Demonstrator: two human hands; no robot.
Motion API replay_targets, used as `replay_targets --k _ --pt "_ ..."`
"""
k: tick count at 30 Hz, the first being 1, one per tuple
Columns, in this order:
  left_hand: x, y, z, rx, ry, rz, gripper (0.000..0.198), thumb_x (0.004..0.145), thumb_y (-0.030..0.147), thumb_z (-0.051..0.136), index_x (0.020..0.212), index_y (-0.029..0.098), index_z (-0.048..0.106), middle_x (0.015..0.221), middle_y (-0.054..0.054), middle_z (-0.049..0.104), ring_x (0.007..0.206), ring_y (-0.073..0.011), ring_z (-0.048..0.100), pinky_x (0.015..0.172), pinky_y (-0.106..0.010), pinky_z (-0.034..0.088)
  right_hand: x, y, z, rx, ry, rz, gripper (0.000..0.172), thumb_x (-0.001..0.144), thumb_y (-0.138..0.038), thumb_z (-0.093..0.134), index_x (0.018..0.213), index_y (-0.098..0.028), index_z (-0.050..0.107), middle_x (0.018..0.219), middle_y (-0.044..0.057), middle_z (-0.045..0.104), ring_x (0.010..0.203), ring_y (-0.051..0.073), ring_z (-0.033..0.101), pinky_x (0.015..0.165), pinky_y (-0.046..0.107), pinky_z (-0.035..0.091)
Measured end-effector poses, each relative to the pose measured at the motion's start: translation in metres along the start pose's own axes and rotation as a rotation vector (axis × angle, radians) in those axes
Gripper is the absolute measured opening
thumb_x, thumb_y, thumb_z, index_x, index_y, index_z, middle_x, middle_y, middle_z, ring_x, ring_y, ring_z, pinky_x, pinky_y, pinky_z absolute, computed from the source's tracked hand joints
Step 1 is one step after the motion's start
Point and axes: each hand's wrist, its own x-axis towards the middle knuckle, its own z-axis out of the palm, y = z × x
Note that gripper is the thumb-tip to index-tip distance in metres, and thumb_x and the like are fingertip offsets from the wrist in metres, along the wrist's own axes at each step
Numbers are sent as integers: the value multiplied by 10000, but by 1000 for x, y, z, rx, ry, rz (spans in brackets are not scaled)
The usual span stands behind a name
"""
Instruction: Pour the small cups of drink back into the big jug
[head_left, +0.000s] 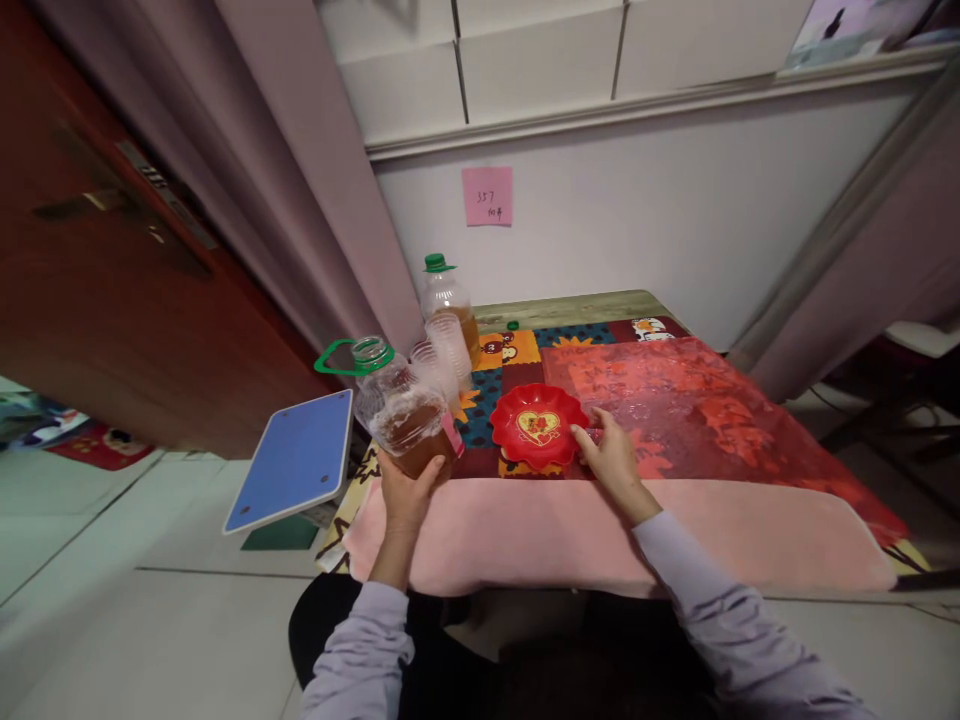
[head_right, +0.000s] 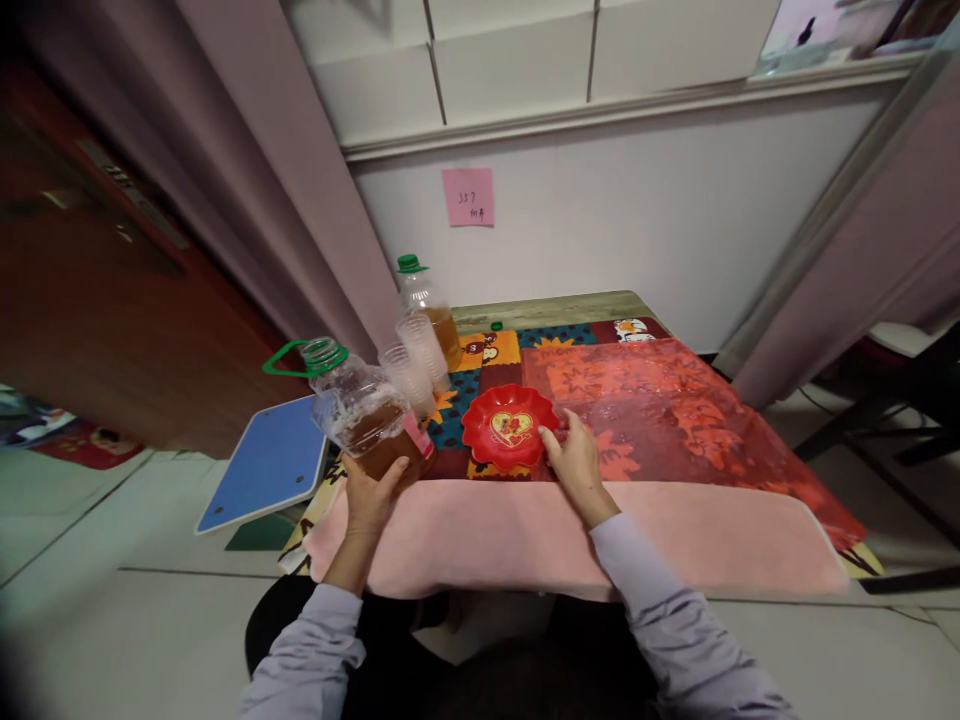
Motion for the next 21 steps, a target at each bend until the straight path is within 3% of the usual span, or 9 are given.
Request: replay_targets --k 5,8,11,13,14,15,18,19,21 --pt "3 2 0 49 3 -15 890 667 540 960 1359 248 482 1356 -139 692 1205 -324 708 1140 -582 557 -2 13 0 -74 21 -106 417 829 -363 701 1221 -239 766 796 26 735 756 248 672 791 342 539" --pt "3 3 -1 30 46 -22 981 609 520 979 1386 250 446 1399 -141 644 1260 -318 670 1171 -575 531 0 16 0 -108 11 -125 526 799 -335 640 1301 -212 741 753 0 706 694 228 640 740 333 510" --pt "-16 7 -5 17 259 15 978 610 495 973 1381 246 424 1414 -128 583 1297 -288 622 1211 -561 488 3 19 -2 -112 34 -155 572 781 -361 577 1287 -148 737 725 2 686 672 222 647 707 334 486" --pt "-41 14 -7 140 454 75 785 697 480 946 1279 237 479 1289 -80 592 1191 -248 628 1188 -555 494 4 21 -4 -118 41 -175 584 793 -401 554 1272 -124 739 728 13 691 662 223 655 696 340 478" --pt "-55 18 -6 206 488 164 694 741 460 930 1243 235 507 1249 -65 593 1158 -238 628 1162 -537 512 4 21 -4 -129 45 -183 599 812 -431 555 1291 -120 734 741 20 702 665 225 662 692 341 474" --pt "-67 22 -3 242 444 289 608 780 433 908 1214 234 532 1190 -51 610 1115 -233 641 1112 -509 543 3 21 -5 -147 53 -188 625 837 -467 562 1331 -120 720 759 27 716 679 231 673 689 341 470" --pt "-88 36 22 339 -57 607 324 934 331 782 1200 238 623 1120 -60 694 1074 -232 702 994 -423 608 2 20 -6 -268 85 -154 704 911 -564 591 1464 -135 663 808 51 760 745 263 713 677 339 453" --pt "-88 39 34 371 -184 658 297 960 332 755 1219 241 641 1158 -81 714 1124 -248 712 1015 -434 614 2 18 -7 -325 86 -131 696 933 -569 592 1480 -143 660 828 61 775 770 274 727 677 342 452" --pt "-80 39 62 422 -294 640 433 974 393 746 1355 230 620 1359 -151 704 1303 -301 685 1116 -499 595 1 17 -7 -432 63 -92 617 977 -530 575 1458 -162 691 875 84 802 814 291 749 691 352 460"
